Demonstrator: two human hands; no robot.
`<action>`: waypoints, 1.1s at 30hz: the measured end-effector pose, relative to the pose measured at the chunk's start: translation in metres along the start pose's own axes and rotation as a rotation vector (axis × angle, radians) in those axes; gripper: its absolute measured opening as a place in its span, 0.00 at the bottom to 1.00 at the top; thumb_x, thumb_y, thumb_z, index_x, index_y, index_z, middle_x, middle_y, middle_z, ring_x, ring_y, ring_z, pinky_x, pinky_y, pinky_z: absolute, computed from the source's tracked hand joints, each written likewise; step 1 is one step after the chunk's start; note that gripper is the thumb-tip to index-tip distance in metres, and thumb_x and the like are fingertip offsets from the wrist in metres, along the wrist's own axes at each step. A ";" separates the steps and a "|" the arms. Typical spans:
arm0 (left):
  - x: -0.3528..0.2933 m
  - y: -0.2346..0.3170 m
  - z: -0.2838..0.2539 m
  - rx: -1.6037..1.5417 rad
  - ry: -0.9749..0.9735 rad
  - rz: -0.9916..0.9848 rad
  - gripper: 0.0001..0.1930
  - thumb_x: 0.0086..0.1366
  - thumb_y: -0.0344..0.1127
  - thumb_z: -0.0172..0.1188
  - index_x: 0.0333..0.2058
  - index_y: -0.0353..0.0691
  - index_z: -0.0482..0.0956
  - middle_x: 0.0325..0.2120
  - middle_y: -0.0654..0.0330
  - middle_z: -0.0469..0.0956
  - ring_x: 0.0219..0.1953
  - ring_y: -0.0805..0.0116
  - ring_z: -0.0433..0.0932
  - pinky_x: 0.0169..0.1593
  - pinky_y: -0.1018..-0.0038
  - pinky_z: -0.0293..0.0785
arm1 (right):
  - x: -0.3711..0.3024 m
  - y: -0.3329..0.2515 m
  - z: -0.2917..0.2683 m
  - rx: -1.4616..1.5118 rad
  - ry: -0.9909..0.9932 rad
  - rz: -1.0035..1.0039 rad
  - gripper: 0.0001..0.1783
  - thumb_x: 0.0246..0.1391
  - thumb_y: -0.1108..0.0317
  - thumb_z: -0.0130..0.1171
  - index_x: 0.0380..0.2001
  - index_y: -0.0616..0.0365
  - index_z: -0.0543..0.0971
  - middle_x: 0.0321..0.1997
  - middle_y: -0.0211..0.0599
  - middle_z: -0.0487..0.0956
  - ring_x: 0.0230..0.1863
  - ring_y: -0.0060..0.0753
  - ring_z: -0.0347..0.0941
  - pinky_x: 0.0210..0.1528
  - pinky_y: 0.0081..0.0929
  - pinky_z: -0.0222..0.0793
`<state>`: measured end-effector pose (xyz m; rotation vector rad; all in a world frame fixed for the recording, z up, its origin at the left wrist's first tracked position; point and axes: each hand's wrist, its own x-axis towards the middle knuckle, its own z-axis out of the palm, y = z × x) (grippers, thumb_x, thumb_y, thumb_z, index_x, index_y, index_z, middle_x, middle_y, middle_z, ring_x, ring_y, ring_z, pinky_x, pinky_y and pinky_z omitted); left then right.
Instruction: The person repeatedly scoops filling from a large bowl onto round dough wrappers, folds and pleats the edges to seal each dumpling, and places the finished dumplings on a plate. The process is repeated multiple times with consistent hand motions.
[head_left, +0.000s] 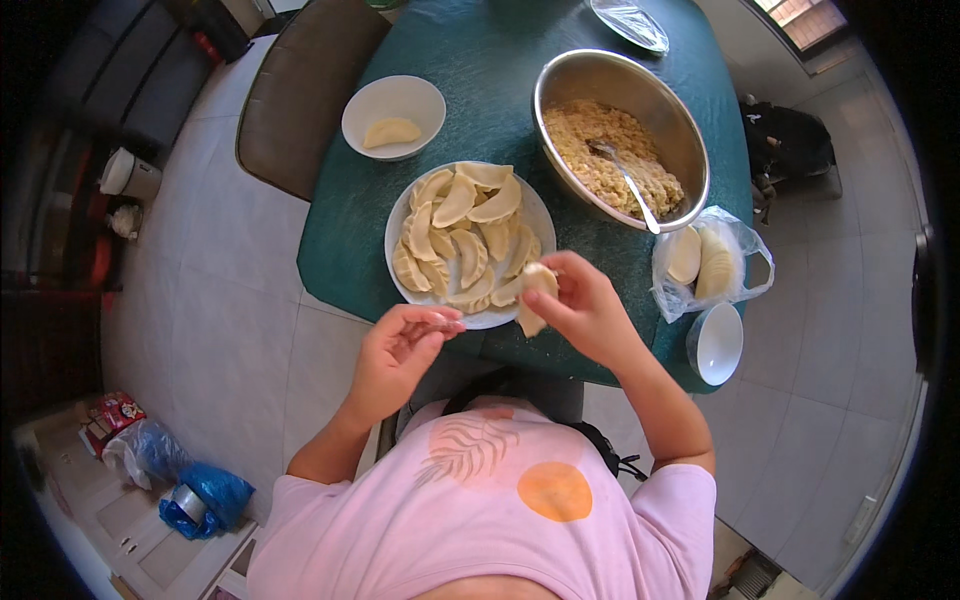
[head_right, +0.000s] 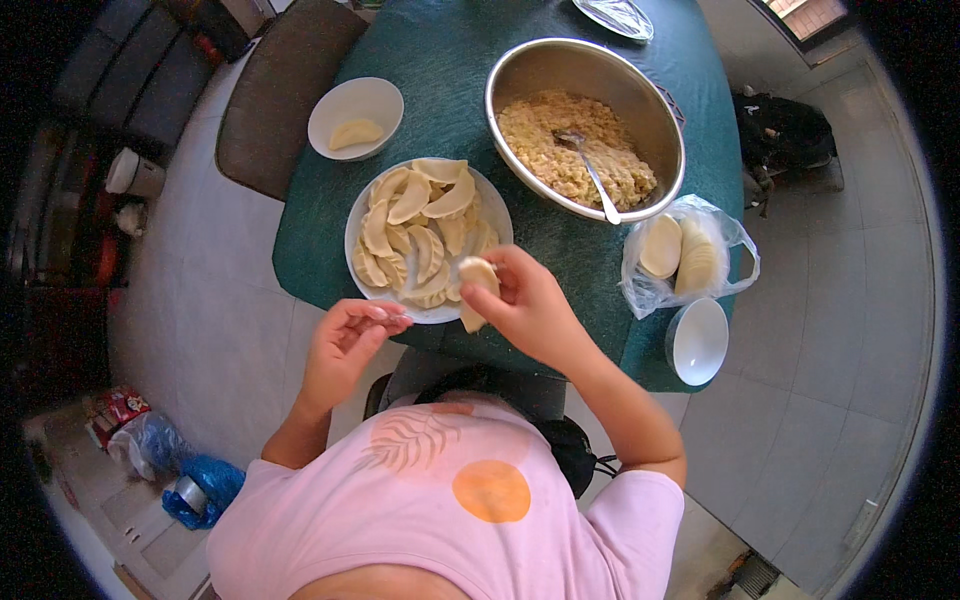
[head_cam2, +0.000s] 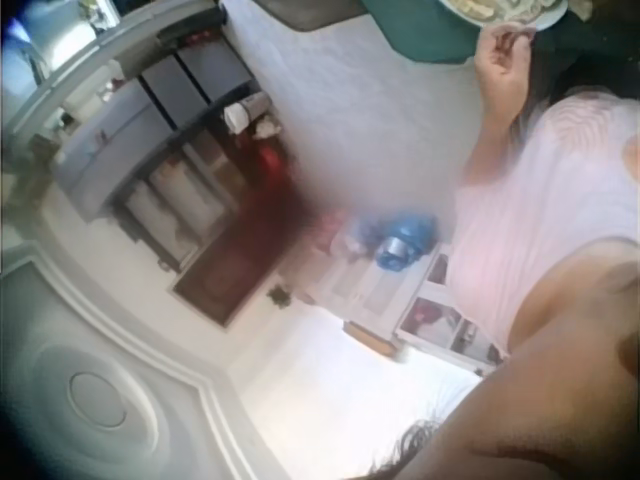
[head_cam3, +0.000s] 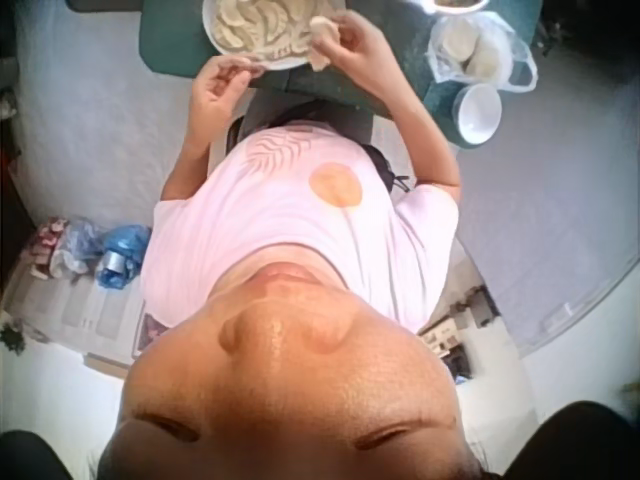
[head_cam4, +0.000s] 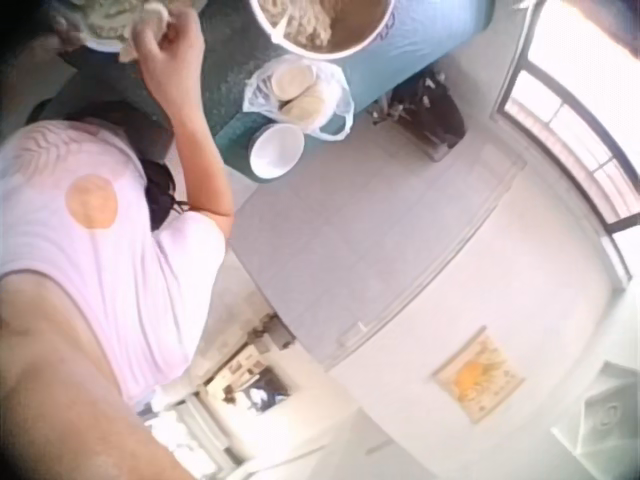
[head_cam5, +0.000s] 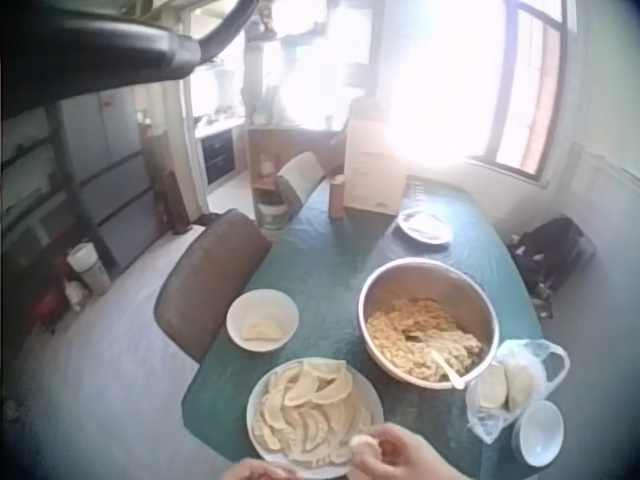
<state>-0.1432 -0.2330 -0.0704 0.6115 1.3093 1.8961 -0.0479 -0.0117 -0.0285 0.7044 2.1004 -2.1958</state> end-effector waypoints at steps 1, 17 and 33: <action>-0.001 0.004 -0.002 0.029 0.049 0.015 0.08 0.64 0.20 0.48 0.42 0.35 0.69 0.44 0.51 0.74 0.46 0.64 0.76 0.52 0.69 0.71 | 0.011 -0.005 0.003 -0.083 0.001 0.019 0.17 0.53 0.67 0.60 0.42 0.65 0.69 0.36 0.36 0.77 0.36 0.21 0.75 0.37 0.20 0.73; 0.065 0.021 -0.016 1.262 0.020 0.378 0.23 0.44 0.28 0.67 0.43 0.42 0.73 0.39 0.56 0.73 0.45 0.59 0.70 0.46 0.66 0.60 | 0.086 -0.005 0.042 0.126 -0.050 0.465 0.12 0.56 0.67 0.54 0.37 0.67 0.70 0.36 0.42 0.77 0.37 0.33 0.80 0.38 0.21 0.78; 0.091 0.036 -0.022 1.431 -0.075 0.520 0.11 0.48 0.24 0.60 0.33 0.41 0.76 0.29 0.61 0.77 0.42 0.64 0.70 0.44 0.65 0.55 | 0.094 0.002 0.040 0.037 -0.011 0.384 0.14 0.58 0.64 0.51 0.33 0.69 0.72 0.31 0.49 0.79 0.27 0.34 0.79 0.27 0.23 0.77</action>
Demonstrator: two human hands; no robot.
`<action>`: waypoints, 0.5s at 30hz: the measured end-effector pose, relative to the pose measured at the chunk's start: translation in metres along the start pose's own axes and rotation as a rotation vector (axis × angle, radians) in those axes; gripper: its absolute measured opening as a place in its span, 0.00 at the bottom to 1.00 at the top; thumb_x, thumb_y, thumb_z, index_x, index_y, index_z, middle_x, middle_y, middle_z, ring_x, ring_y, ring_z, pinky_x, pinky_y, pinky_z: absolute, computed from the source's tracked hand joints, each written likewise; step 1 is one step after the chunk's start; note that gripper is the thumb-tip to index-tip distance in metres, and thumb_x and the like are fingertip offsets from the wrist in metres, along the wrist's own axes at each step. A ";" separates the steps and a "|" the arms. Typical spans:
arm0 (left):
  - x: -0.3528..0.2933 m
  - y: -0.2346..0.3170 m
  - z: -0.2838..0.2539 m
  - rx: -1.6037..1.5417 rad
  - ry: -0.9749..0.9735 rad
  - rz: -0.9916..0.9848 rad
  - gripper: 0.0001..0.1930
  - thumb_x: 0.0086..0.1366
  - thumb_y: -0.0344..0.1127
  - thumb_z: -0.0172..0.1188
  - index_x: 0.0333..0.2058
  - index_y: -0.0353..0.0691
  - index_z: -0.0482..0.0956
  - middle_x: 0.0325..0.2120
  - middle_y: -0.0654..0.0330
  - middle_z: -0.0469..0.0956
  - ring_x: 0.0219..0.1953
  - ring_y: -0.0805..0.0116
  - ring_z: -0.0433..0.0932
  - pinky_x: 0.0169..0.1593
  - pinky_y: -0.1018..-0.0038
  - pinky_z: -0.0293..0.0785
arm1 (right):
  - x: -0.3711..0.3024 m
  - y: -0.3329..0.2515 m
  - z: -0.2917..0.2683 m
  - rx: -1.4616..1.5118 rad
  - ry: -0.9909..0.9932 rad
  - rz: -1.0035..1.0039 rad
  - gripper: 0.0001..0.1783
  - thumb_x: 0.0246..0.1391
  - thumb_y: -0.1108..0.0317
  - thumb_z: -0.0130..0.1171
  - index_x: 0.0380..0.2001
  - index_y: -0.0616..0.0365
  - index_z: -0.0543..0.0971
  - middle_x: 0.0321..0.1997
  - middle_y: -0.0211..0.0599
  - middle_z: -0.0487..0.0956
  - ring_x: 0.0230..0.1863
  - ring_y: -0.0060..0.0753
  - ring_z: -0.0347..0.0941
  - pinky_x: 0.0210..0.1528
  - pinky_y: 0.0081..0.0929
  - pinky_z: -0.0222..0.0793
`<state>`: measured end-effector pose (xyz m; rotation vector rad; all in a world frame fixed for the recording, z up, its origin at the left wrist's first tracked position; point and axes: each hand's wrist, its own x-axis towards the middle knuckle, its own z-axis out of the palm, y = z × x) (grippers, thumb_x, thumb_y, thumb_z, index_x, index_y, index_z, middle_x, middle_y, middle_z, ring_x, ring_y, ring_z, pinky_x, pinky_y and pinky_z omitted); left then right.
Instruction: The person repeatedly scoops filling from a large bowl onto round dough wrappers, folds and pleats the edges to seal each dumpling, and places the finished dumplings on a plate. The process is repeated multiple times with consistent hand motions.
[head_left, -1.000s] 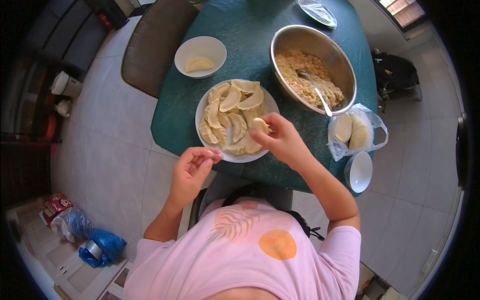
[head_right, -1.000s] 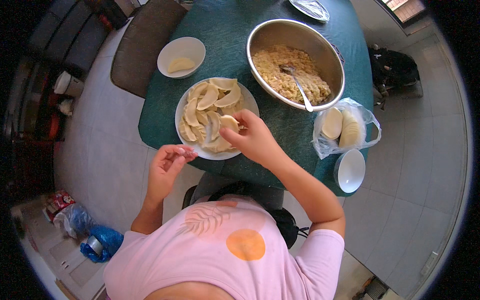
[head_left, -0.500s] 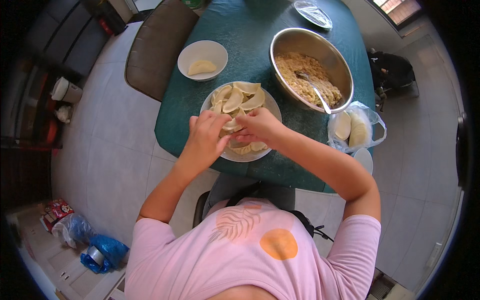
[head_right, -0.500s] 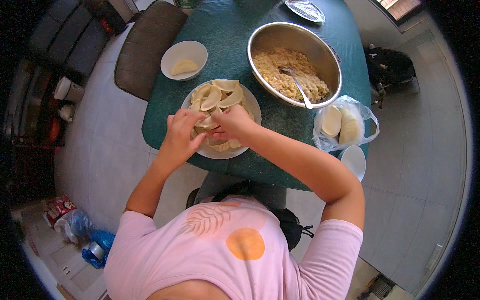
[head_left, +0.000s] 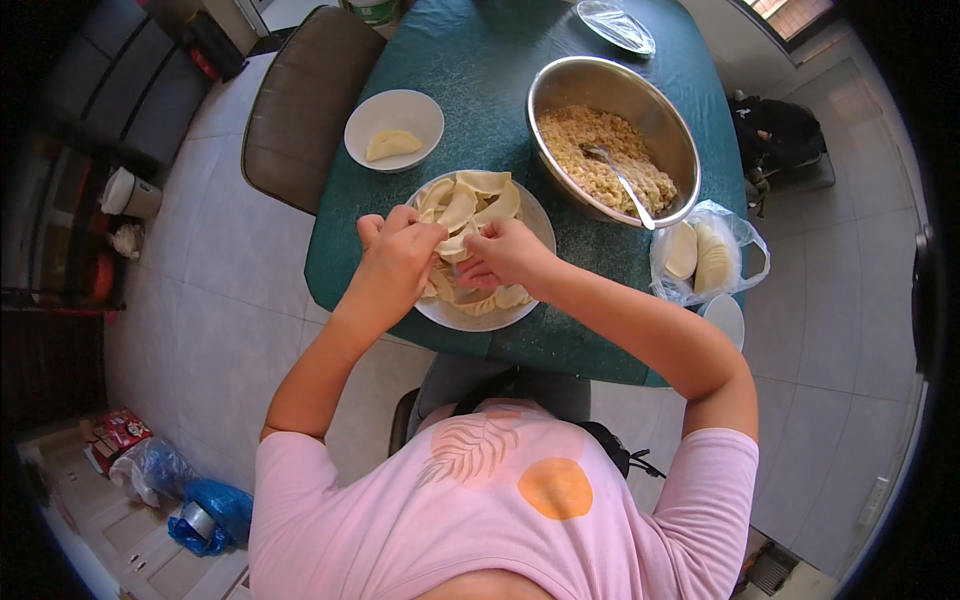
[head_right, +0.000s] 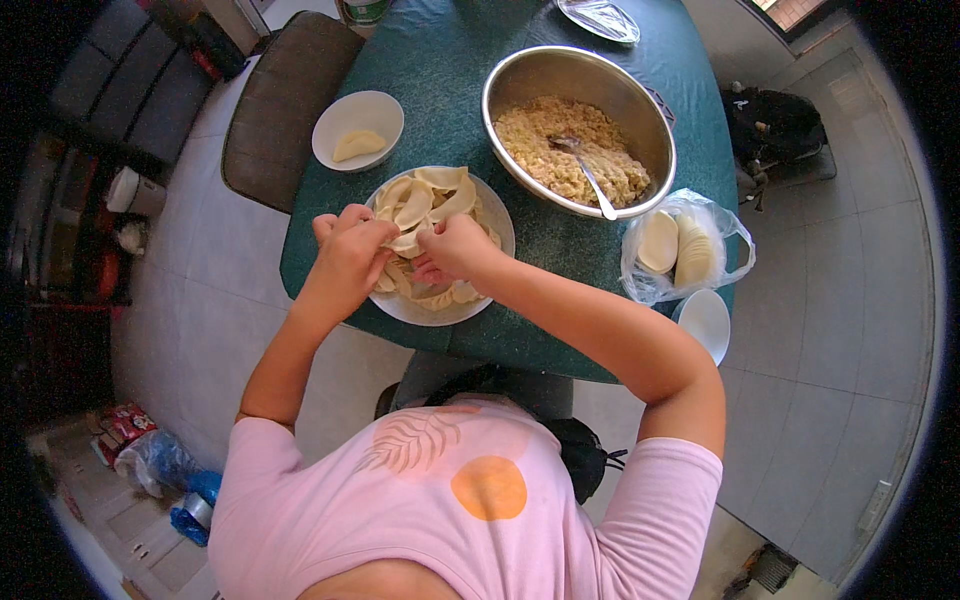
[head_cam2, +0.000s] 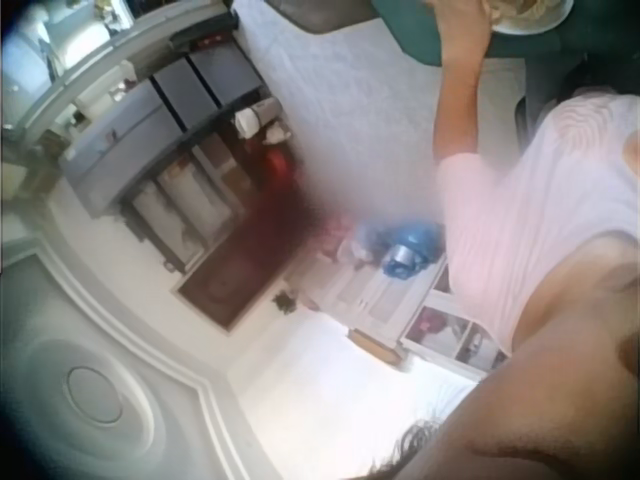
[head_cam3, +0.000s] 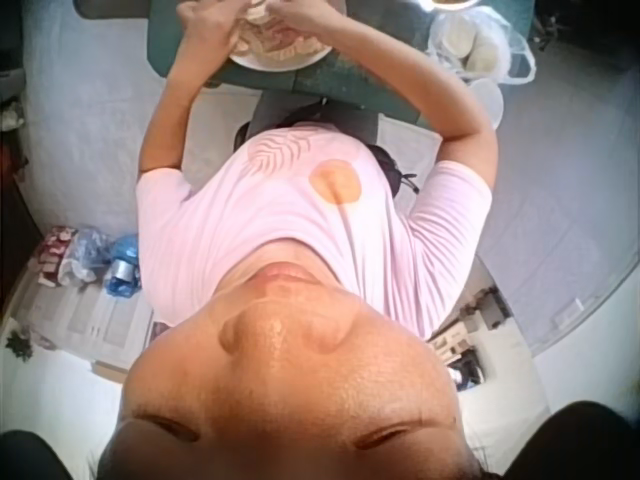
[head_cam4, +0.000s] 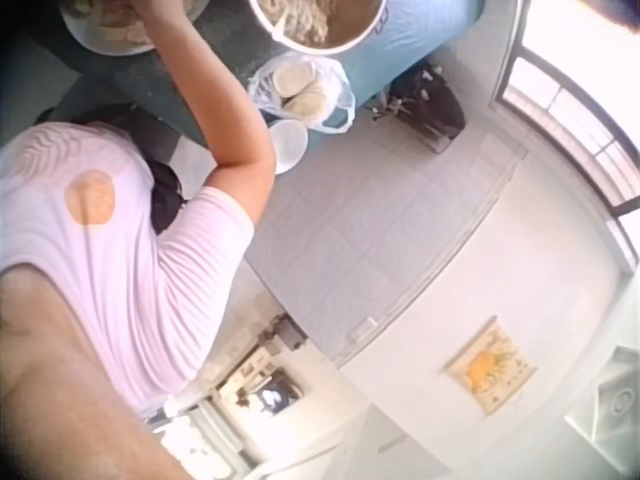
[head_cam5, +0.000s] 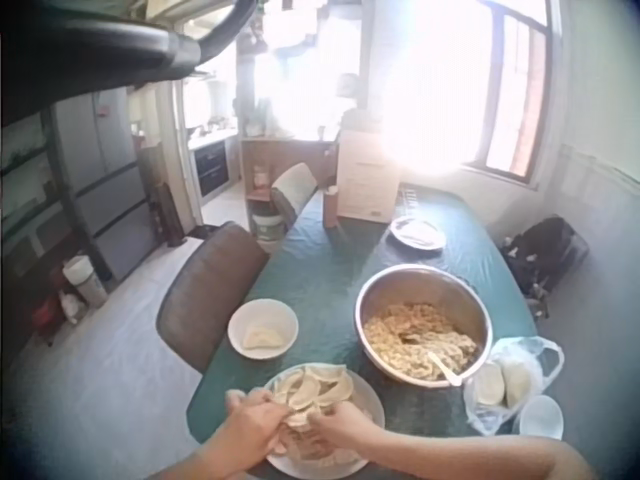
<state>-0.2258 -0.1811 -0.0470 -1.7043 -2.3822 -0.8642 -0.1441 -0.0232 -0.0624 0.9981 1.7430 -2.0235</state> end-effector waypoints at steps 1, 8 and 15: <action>0.001 -0.001 0.001 0.007 0.005 0.008 0.11 0.48 0.24 0.60 0.33 0.41 0.76 0.29 0.61 0.77 0.42 0.65 0.70 0.44 0.65 0.55 | 0.002 0.003 0.001 0.023 0.042 -0.051 0.14 0.57 0.64 0.52 0.30 0.69 0.73 0.28 0.49 0.79 0.24 0.34 0.79 0.24 0.25 0.77; -0.004 -0.003 0.010 0.029 0.012 0.017 0.11 0.47 0.27 0.62 0.32 0.43 0.76 0.31 0.63 0.77 0.44 0.64 0.70 0.43 0.64 0.54 | -0.007 0.003 -0.005 0.004 0.001 -0.102 0.16 0.58 0.68 0.51 0.42 0.72 0.67 0.31 0.46 0.78 0.28 0.32 0.79 0.27 0.23 0.75; -0.005 0.003 0.015 0.062 -0.019 -0.001 0.14 0.45 0.28 0.64 0.33 0.43 0.75 0.34 0.63 0.76 0.46 0.61 0.70 0.45 0.63 0.54 | -0.034 0.017 -0.019 0.009 -0.011 -0.238 0.15 0.58 0.72 0.50 0.46 0.69 0.66 0.37 0.43 0.77 0.35 0.28 0.78 0.36 0.22 0.75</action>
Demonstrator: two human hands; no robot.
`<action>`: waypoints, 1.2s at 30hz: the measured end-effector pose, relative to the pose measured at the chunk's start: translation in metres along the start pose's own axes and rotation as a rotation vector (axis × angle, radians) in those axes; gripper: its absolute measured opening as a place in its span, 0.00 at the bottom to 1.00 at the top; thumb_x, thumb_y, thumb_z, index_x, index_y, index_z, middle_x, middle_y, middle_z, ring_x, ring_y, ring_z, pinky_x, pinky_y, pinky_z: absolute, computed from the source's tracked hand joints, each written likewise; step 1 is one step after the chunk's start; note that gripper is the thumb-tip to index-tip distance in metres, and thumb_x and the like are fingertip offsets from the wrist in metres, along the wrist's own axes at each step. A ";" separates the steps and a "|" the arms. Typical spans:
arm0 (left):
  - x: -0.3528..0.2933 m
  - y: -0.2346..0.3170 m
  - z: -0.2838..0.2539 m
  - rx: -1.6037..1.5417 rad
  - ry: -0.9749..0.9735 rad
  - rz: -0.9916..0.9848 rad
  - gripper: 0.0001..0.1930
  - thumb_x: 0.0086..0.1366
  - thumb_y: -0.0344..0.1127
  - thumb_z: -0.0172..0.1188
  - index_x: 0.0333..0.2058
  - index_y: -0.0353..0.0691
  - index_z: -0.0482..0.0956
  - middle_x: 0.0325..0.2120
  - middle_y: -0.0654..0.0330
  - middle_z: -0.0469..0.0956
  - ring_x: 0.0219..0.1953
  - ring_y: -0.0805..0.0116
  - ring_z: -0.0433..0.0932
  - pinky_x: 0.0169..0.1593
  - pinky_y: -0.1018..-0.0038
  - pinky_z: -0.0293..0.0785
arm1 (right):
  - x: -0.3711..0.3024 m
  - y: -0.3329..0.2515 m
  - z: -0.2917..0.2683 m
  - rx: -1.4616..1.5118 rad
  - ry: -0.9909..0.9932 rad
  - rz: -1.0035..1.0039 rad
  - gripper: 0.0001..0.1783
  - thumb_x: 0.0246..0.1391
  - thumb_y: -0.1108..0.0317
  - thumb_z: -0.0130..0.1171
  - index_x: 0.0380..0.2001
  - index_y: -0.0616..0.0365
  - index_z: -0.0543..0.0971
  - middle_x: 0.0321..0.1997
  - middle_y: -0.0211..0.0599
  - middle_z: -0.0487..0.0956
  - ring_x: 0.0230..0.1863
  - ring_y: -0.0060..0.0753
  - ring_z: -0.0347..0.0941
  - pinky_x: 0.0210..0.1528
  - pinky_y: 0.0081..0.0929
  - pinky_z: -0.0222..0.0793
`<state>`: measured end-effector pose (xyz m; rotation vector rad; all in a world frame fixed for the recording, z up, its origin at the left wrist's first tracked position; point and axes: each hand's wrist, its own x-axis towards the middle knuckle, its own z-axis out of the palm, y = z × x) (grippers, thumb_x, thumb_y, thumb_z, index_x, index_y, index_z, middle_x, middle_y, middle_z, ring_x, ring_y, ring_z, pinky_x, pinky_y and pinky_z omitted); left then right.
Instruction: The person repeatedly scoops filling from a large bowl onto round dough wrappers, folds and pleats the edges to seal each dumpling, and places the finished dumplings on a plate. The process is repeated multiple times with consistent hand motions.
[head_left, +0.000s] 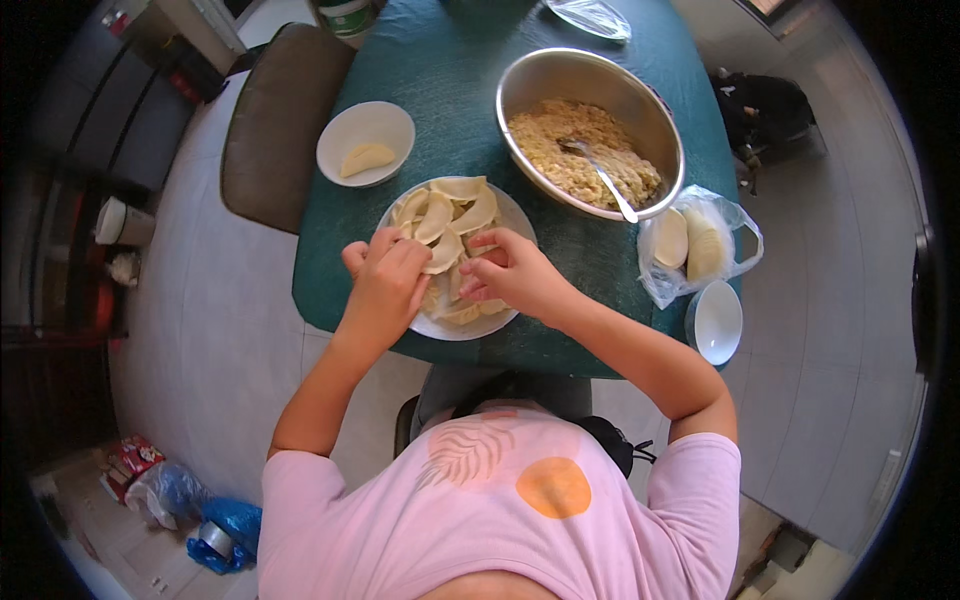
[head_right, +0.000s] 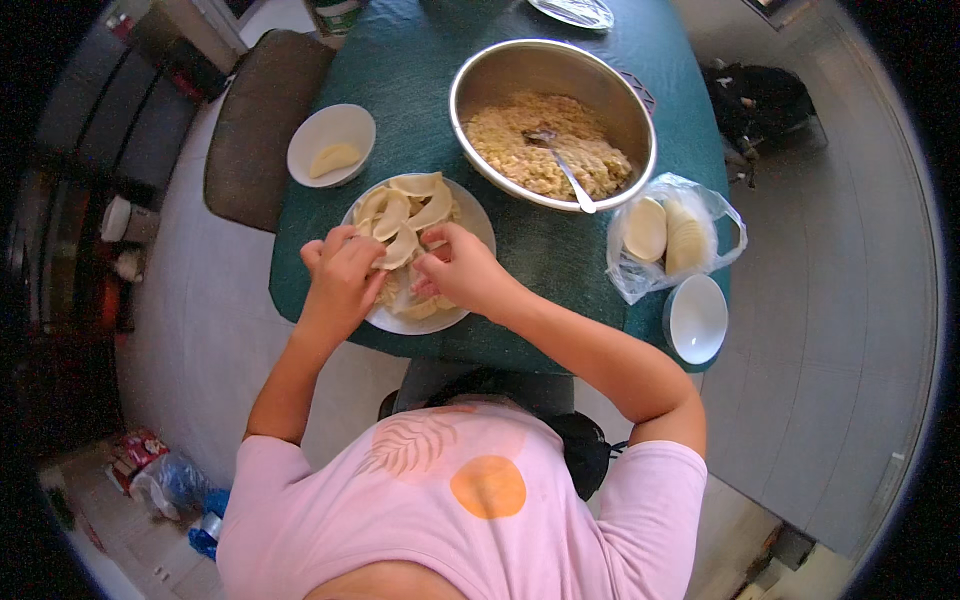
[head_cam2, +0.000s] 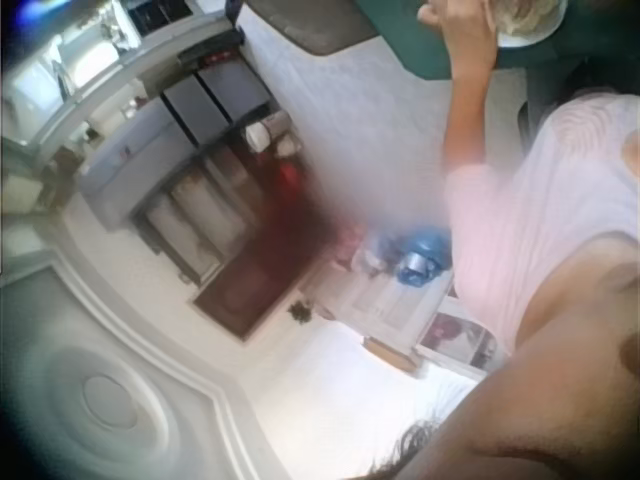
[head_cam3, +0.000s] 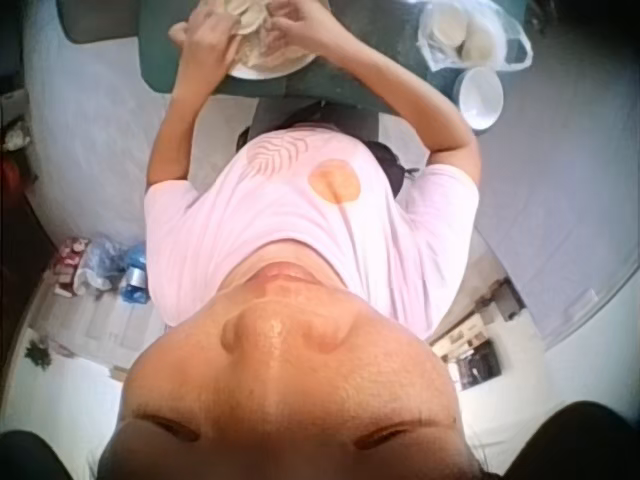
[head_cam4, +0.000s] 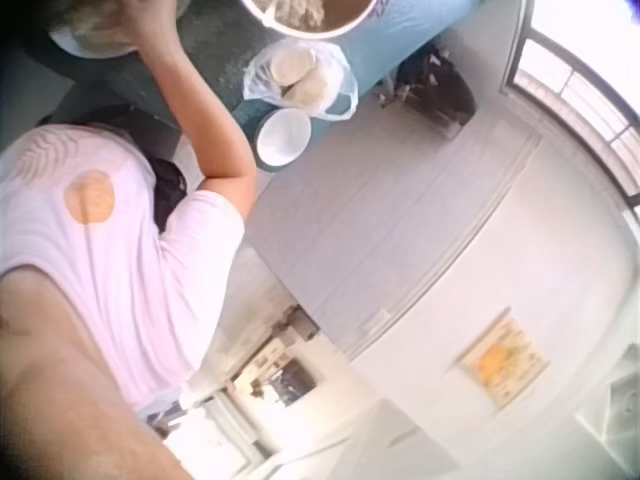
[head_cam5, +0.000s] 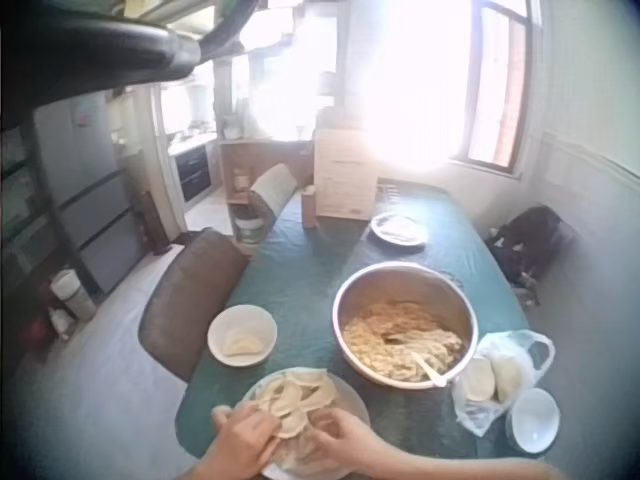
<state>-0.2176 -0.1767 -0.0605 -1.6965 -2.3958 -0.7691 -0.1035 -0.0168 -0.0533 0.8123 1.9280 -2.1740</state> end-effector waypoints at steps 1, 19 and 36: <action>0.001 0.002 0.002 -0.014 -0.007 -0.004 0.15 0.44 0.28 0.65 0.33 0.43 0.75 0.34 0.63 0.76 0.46 0.60 0.71 0.46 0.63 0.55 | -0.010 0.002 -0.007 -0.004 0.001 -0.042 0.14 0.58 0.72 0.50 0.46 0.69 0.67 0.37 0.42 0.78 0.35 0.28 0.78 0.36 0.22 0.75; 0.014 0.035 -0.010 0.011 -0.101 -0.021 0.16 0.47 0.29 0.66 0.37 0.39 0.74 0.40 0.59 0.75 0.51 0.58 0.67 0.51 0.65 0.54 | -0.062 0.054 -0.231 -1.195 0.470 -0.291 0.11 0.41 0.65 0.62 0.27 0.60 0.78 0.29 0.48 0.79 0.33 0.49 0.76 0.39 0.38 0.71; 0.119 0.168 0.066 -0.644 -0.481 0.645 0.08 0.56 0.24 0.57 0.36 0.34 0.73 0.42 0.51 0.74 0.49 0.52 0.71 0.50 0.63 0.68 | -0.054 0.045 -0.278 -1.415 0.517 -0.213 0.09 0.40 0.74 0.53 0.27 0.64 0.80 0.34 0.48 0.79 0.40 0.48 0.75 0.42 0.37 0.72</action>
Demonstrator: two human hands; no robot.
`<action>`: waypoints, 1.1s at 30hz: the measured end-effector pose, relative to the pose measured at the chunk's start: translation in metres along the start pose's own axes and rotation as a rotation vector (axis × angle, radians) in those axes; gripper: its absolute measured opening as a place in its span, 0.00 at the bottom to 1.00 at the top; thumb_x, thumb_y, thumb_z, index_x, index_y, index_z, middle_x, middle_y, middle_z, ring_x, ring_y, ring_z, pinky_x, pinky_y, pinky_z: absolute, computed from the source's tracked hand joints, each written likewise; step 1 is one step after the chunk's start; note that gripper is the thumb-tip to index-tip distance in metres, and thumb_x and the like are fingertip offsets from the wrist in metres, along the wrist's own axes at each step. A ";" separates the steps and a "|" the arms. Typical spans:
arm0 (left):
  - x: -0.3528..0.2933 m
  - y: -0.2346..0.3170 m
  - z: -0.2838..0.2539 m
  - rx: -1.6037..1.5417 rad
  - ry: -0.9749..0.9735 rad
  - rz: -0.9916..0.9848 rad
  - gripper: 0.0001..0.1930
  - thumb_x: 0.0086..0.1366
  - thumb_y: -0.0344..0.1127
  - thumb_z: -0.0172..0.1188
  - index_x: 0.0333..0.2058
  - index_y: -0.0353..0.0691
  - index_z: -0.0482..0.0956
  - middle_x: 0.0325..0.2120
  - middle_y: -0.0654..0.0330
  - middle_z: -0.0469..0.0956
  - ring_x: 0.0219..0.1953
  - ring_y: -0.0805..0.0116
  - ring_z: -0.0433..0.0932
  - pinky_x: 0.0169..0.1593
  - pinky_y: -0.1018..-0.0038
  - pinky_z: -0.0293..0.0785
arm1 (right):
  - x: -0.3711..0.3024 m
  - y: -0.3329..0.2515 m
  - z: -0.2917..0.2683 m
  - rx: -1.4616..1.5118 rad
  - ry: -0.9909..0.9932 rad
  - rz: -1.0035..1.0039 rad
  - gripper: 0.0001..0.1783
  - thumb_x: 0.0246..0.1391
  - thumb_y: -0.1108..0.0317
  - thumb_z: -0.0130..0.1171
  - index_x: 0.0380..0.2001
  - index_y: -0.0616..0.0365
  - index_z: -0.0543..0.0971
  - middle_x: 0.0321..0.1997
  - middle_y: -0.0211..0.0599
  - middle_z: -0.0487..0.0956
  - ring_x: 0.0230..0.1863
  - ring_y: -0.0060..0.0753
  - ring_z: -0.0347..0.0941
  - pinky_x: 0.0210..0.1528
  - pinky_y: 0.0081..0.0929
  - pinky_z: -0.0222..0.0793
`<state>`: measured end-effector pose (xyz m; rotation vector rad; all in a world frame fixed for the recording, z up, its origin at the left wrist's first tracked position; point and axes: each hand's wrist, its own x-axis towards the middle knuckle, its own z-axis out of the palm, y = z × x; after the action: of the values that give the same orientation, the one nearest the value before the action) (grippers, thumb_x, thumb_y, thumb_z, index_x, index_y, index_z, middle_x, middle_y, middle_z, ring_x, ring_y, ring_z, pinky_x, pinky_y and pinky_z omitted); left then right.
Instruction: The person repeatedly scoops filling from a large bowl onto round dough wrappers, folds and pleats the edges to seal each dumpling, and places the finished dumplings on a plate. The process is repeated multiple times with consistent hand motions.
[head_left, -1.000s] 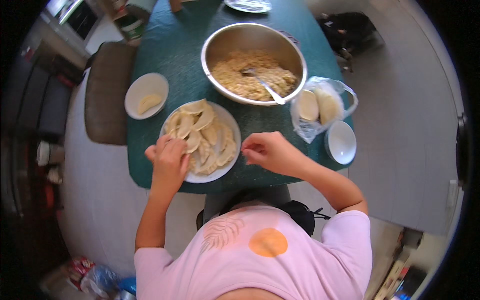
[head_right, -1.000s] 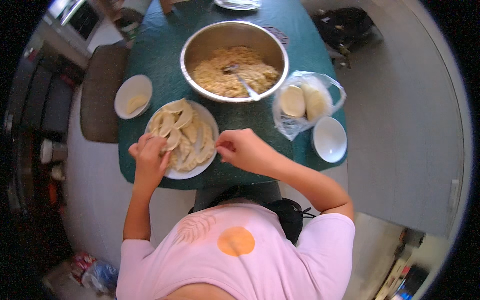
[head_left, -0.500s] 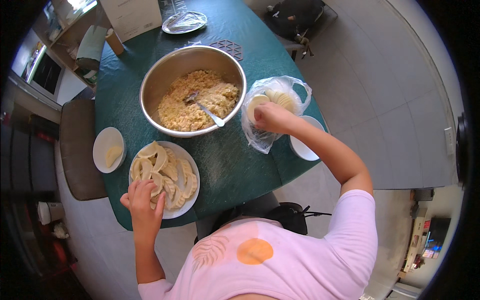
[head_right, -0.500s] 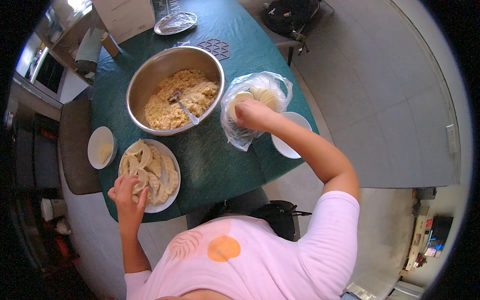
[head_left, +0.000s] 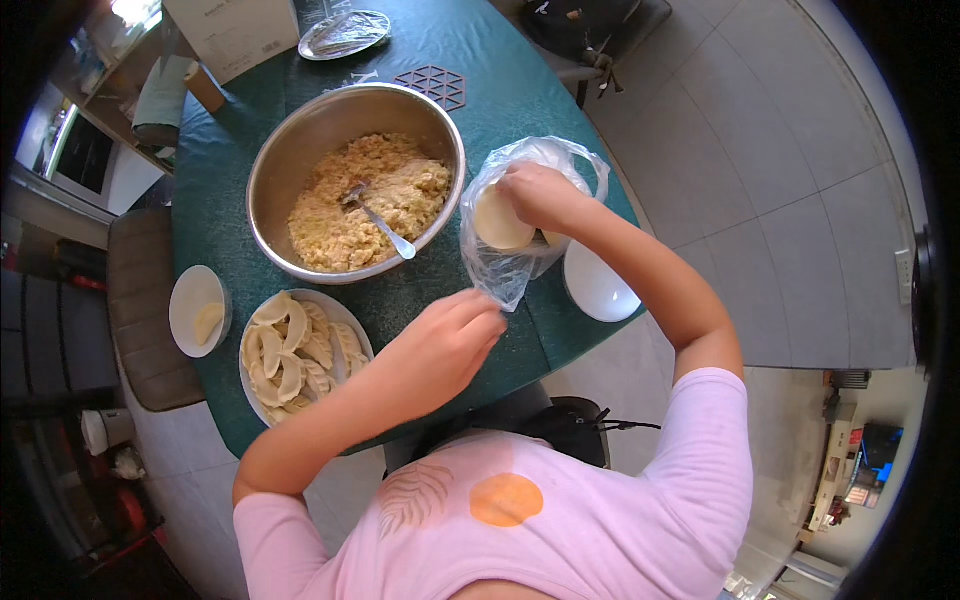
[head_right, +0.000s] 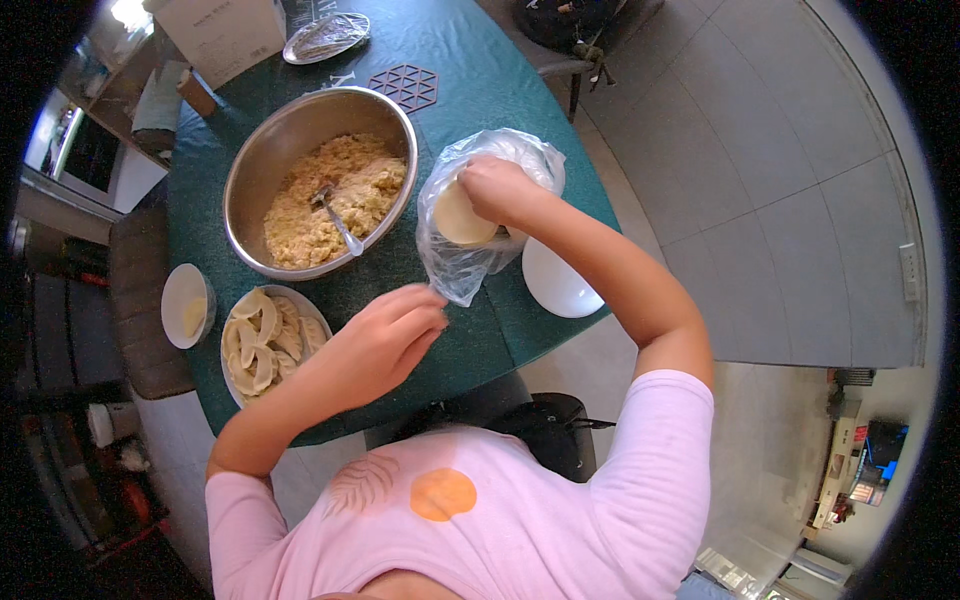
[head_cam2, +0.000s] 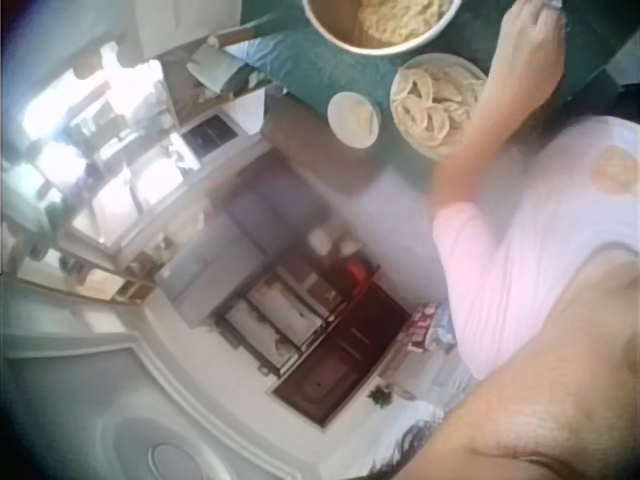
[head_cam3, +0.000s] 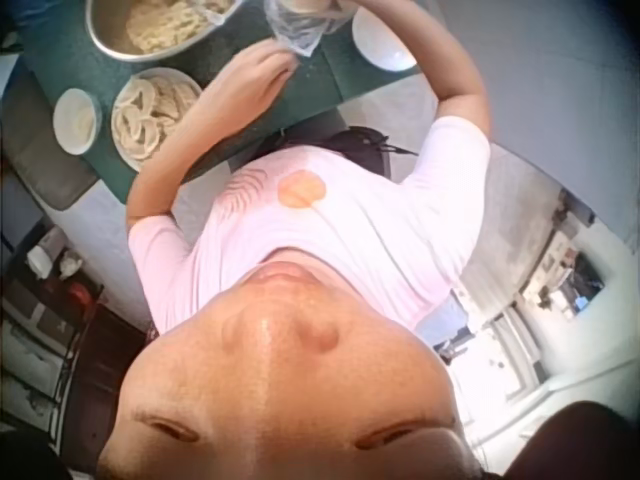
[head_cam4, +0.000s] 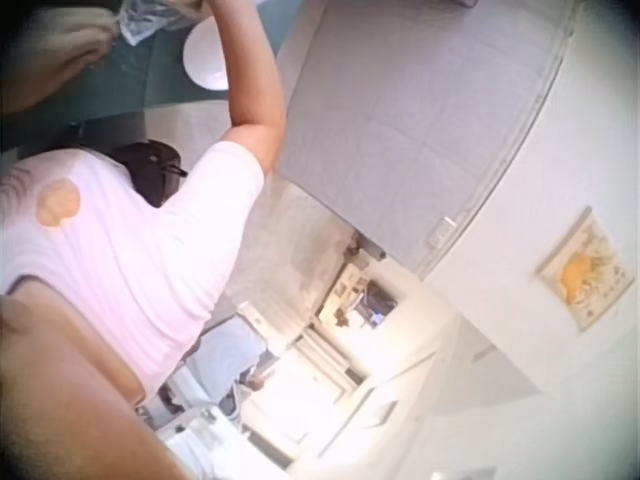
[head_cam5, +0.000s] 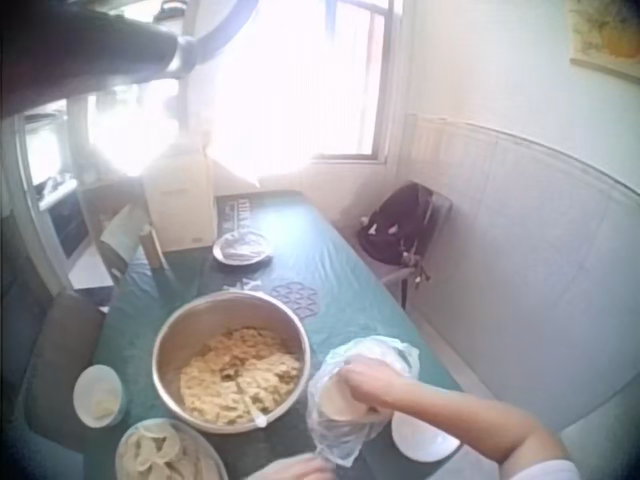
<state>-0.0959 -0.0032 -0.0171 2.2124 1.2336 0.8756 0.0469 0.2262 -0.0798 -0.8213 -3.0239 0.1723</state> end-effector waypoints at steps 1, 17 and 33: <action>0.016 -0.008 0.008 -0.012 -0.025 0.031 0.07 0.57 0.24 0.55 0.36 0.33 0.73 0.42 0.49 0.73 0.49 0.50 0.71 0.50 0.63 0.69 | 0.001 0.001 0.003 -0.004 0.020 -0.007 0.09 0.40 0.75 0.53 0.26 0.64 0.80 0.34 0.48 0.79 0.40 0.48 0.75 0.41 0.37 0.73; 0.082 -0.076 0.075 -0.865 0.246 -0.664 0.10 0.64 0.27 0.46 0.41 0.28 0.70 0.41 0.51 0.73 0.44 0.60 0.75 0.52 0.67 0.71 | 0.005 0.003 0.005 0.074 0.068 0.043 0.06 0.43 0.70 0.56 0.24 0.59 0.79 0.29 0.47 0.79 0.34 0.47 0.76 0.40 0.37 0.71; 0.099 -0.096 0.082 -1.646 0.565 -1.012 0.14 0.70 0.36 0.42 0.44 0.28 0.64 0.39 0.48 0.72 0.44 0.58 0.75 0.50 0.66 0.74 | -0.014 0.009 -0.032 0.610 -0.151 0.062 0.09 0.46 0.75 0.57 0.33 0.63 0.79 0.32 0.48 0.80 0.35 0.41 0.78 0.40 0.29 0.72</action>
<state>-0.0533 0.1228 -0.1063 0.0132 0.9237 1.2734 0.0647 0.2303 -0.0483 -0.8554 -2.7890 1.1273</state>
